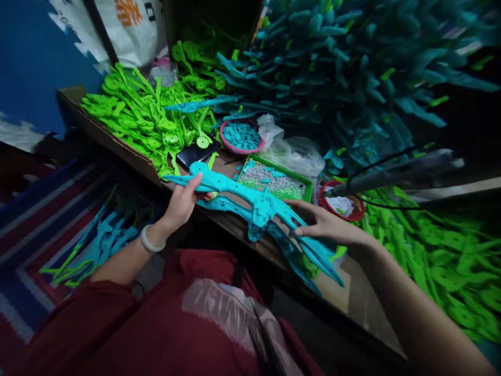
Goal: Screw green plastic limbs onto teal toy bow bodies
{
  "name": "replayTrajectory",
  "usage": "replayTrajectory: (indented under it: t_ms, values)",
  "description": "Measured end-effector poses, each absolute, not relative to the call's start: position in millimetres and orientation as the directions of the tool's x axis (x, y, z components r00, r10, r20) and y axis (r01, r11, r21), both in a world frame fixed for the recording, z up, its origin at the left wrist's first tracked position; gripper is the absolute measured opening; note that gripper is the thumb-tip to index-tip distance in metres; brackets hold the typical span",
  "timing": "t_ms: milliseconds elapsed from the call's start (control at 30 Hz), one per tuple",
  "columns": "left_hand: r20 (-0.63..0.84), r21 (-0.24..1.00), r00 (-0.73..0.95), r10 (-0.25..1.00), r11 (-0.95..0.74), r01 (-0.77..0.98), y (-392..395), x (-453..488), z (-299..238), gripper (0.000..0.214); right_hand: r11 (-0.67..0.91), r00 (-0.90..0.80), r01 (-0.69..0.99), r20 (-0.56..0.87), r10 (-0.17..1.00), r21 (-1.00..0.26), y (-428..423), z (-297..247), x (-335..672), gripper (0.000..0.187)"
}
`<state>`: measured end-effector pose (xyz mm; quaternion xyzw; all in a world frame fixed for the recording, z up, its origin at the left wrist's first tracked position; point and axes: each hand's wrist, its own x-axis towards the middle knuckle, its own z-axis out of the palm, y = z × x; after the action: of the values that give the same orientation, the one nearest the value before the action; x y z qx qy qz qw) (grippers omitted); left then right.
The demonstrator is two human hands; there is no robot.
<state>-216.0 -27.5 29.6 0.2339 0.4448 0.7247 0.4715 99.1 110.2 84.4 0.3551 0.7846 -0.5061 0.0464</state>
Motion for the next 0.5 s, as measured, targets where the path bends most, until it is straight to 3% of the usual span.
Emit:
replayTrajectory:
  t_ms: [67, 167, 267, 367, 433, 500]
  values:
    - [-0.043, 0.894, -0.517, 0.855, -0.198, -0.403, -19.3, -211.6, 32.0, 0.036, 0.488, -0.764, 0.598, -0.270, 0.585, -0.636, 110.0, 89.9, 90.6, 0.082]
    - [-0.026, 0.914, -0.520, 0.854, -0.190, -0.357, -11.4, -199.4, 30.9, 0.036, 0.689, -0.798, 0.580, -0.132, 0.588, -0.435, 106.4, 88.4, 81.9, 0.067]
    - [-0.045, 0.930, -0.454, 0.890, -0.129, -0.344, -7.5, -193.0, 26.7, 0.039, 0.749, -0.802, 0.586, -0.091, 0.590, -0.310, 101.0, 78.6, 82.9, 0.054]
    - [-0.004, 0.965, -0.336, 0.942, -0.084, -0.247, -10.5, -197.0, 19.8, 0.044, 0.756, -0.797, 0.599, -0.102, 0.596, -0.265, 97.1, 70.7, 96.1, 0.052]
    - [0.102, 0.990, -0.318, 0.943, -0.126, -0.057, -19.0, -199.5, 12.8, 0.045, 0.739, -0.779, 0.619, -0.087, 0.621, -0.266, 98.0, 69.0, 108.7, 0.052]
    - [0.294, 0.943, -0.368, 0.882, -0.204, 0.264, -33.4, -196.2, 4.1, 0.046, 0.714, -0.754, 0.642, -0.063, 0.654, -0.280, 101.4, 68.7, 119.9, 0.051]
